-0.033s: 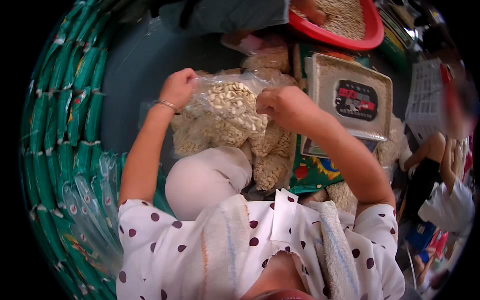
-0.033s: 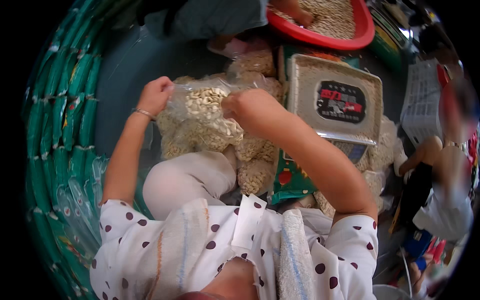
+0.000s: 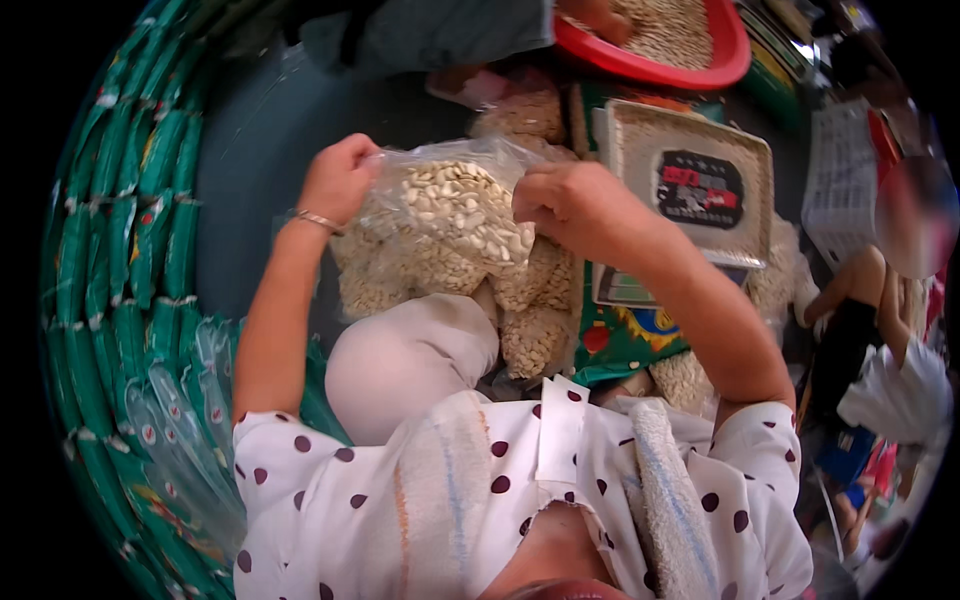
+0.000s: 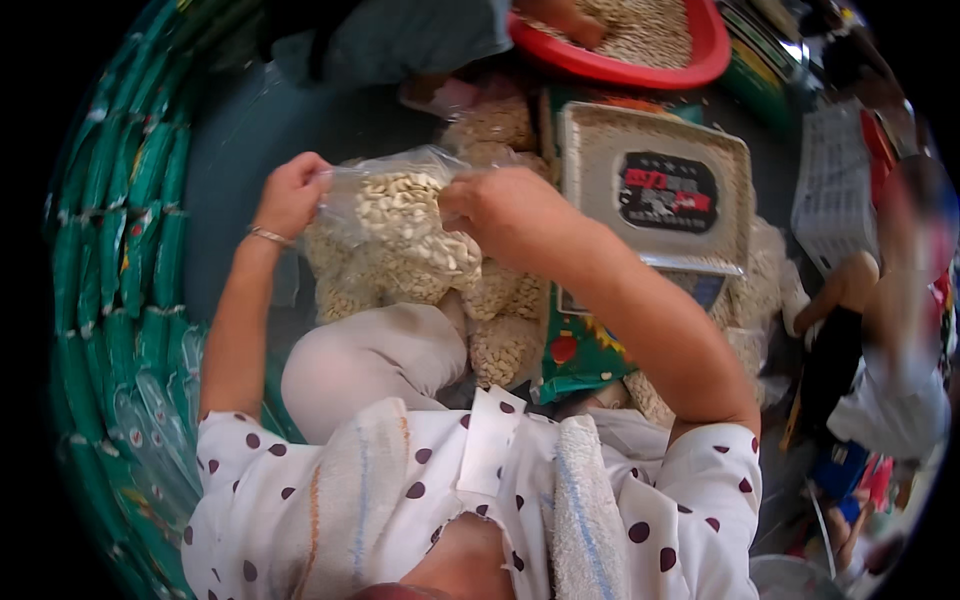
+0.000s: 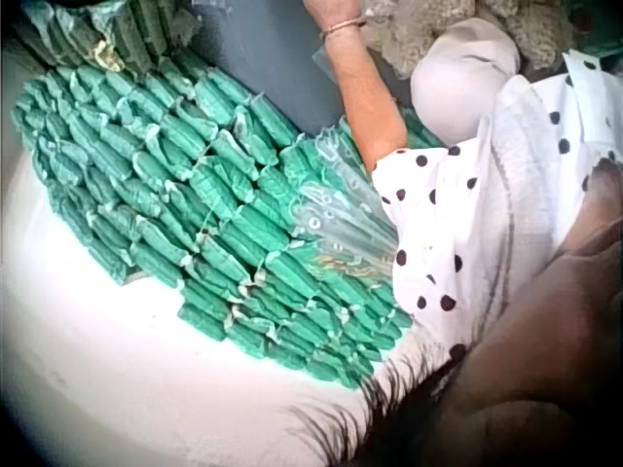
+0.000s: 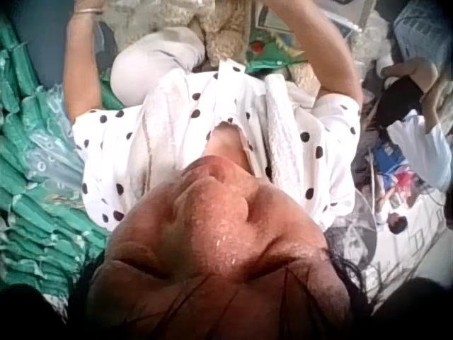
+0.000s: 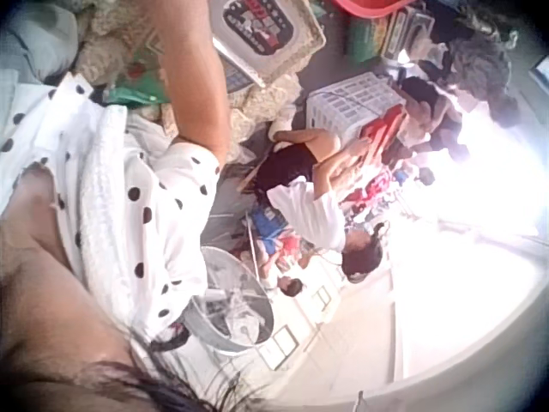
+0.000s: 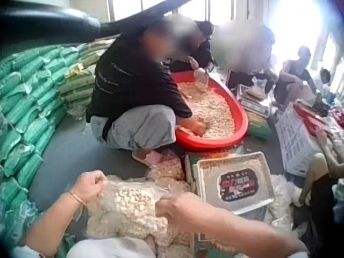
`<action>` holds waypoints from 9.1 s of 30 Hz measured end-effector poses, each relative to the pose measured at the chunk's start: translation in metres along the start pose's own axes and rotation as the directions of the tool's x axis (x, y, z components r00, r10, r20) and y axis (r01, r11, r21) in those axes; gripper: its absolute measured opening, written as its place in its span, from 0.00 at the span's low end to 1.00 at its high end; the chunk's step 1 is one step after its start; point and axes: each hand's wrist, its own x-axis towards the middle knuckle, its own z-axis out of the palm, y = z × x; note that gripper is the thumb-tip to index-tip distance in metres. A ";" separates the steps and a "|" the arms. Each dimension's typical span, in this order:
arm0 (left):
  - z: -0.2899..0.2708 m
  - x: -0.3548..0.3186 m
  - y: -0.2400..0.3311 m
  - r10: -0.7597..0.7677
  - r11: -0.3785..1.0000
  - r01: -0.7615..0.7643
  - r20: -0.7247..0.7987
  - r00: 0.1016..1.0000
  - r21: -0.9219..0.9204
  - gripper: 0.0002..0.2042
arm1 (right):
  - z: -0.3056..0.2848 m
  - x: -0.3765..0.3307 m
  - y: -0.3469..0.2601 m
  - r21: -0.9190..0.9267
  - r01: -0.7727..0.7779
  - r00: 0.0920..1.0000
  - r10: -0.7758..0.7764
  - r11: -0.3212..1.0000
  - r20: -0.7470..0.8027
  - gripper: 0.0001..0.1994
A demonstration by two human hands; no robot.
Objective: The person scoops peanuts from a large red basin into clear plastic bags using a metal scoop. They place each bag onto a digital scale to measure the weight, then remove the bag and set it aside. This process is repeated continuously throughout the clip.
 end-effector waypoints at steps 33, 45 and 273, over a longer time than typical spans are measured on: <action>0.211 0.036 0.275 0.838 0.541 -0.840 -0.067 0.542 -0.022 0.15 | -0.179 -0.183 -0.002 -0.720 -0.241 0.967 0.101 0.651 -0.233 0.18; 0.233 0.053 0.269 0.821 0.539 -0.839 0.174 0.543 0.073 0.10 | -0.165 -0.158 0.028 -0.565 -0.527 0.821 0.552 0.634 -0.146 0.08; 0.269 -0.044 0.246 0.652 0.657 -0.752 0.542 0.530 -0.056 0.29 | -0.101 -0.216 0.155 0.392 -0.682 0.323 0.735 0.617 -0.595 0.14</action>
